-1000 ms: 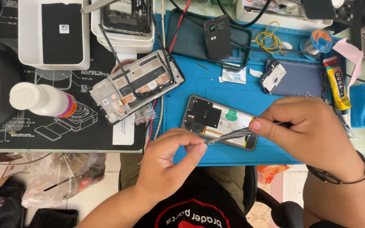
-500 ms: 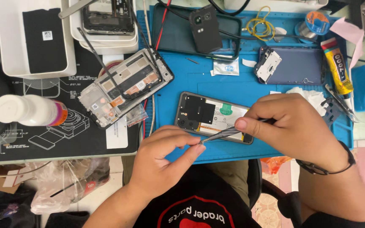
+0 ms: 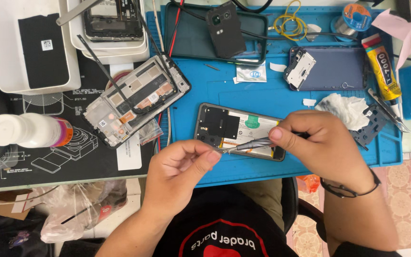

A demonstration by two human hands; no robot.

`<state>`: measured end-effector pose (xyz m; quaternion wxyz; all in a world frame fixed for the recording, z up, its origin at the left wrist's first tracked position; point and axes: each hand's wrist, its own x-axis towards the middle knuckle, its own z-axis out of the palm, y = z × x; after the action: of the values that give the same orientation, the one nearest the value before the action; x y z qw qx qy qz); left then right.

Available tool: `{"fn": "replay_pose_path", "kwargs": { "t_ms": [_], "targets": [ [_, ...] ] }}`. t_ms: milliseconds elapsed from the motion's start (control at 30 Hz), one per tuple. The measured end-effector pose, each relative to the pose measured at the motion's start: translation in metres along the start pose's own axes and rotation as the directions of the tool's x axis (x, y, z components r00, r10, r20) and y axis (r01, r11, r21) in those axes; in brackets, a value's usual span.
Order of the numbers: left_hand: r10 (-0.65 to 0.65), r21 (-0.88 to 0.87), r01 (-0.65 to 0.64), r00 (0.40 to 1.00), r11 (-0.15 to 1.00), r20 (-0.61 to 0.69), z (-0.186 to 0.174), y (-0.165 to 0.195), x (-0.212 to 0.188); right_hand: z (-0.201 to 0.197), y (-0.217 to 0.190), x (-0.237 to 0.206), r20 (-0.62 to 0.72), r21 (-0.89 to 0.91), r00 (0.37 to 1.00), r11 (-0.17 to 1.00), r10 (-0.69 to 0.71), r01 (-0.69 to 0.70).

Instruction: The person tests a smartphone's screen and camera, then removes the back cover and works on the internal components. They use a pry tool and a screwdriver to lift and adjust parts inside the opened phone on a blue repair mat.

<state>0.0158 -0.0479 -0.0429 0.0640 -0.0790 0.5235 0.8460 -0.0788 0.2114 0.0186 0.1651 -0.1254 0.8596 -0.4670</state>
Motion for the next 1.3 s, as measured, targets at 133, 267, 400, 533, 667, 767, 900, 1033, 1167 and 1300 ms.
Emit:
{"fn": "replay_pose_path", "kwargs": {
  "t_ms": [133, 267, 400, 533, 667, 767, 900, 1033, 1167, 1300],
  "targets": [
    [0.043, -0.027, -0.043, 0.999, 0.999, -0.010, 0.003, 0.005, 0.000, 0.018, 0.017, -0.008, -0.029, 0.183, 0.995, 0.980, 0.091, -0.084],
    [0.103, -0.026, -0.104, 0.994, 0.994, -0.043, 0.005, 0.008, -0.004, 0.037, 0.023, -0.015, -0.073, 0.290, 0.995, 0.956, 0.071, -0.047],
    [0.128, -0.054, -0.129, 0.991, 0.990, -0.027, 0.002, 0.007, -0.006, 0.043, 0.020, -0.018, -0.106, 0.231, 0.994, 0.973, -0.003, 0.028],
    [0.173, -0.034, -0.175, 0.983, 0.984, -0.058, 0.002, 0.005, -0.010, 0.042, 0.013, -0.020, -0.087, 0.218, 0.993, 0.971, -0.081, 0.099],
    [0.249, -0.104, -0.250, 0.968, 0.963, -0.019, 0.004, 0.008, -0.010, 0.039, -0.001, -0.017, -0.103, 0.218, 0.985, 0.963, -0.140, 0.160],
    [0.376, -0.035, -0.375, 0.927, 0.926, 0.014, 0.000, 0.016, -0.013, 0.028, -0.021, -0.015, -0.131, 0.087, 0.974, 0.977, -0.184, 0.196],
    [0.209, 0.322, -0.178, 0.976, 0.930, -0.064, 0.003, 0.024, -0.025, 0.000, -0.054, -0.004, -0.086, -0.325, 0.946, 0.906, -0.314, 0.271],
    [0.097, 0.442, -0.044, 0.990, 0.896, -0.098, 0.007, 0.026, -0.029, -0.001, -0.080, 0.013, 0.151, -0.585, 0.836, 0.634, -0.527, 0.505],
    [0.108, 0.480, -0.045, 0.989, 0.876, -0.104, 0.010, 0.026, -0.030, 0.006, -0.098, 0.023, 0.220, -0.637, 0.797, 0.537, -0.562, 0.554],
    [0.095, 0.482, -0.036, 0.991, 0.875, -0.098, 0.008, 0.027, -0.032, 0.012, -0.106, 0.030, 0.260, -0.647, 0.748, 0.465, -0.610, 0.604]
  ]
}}
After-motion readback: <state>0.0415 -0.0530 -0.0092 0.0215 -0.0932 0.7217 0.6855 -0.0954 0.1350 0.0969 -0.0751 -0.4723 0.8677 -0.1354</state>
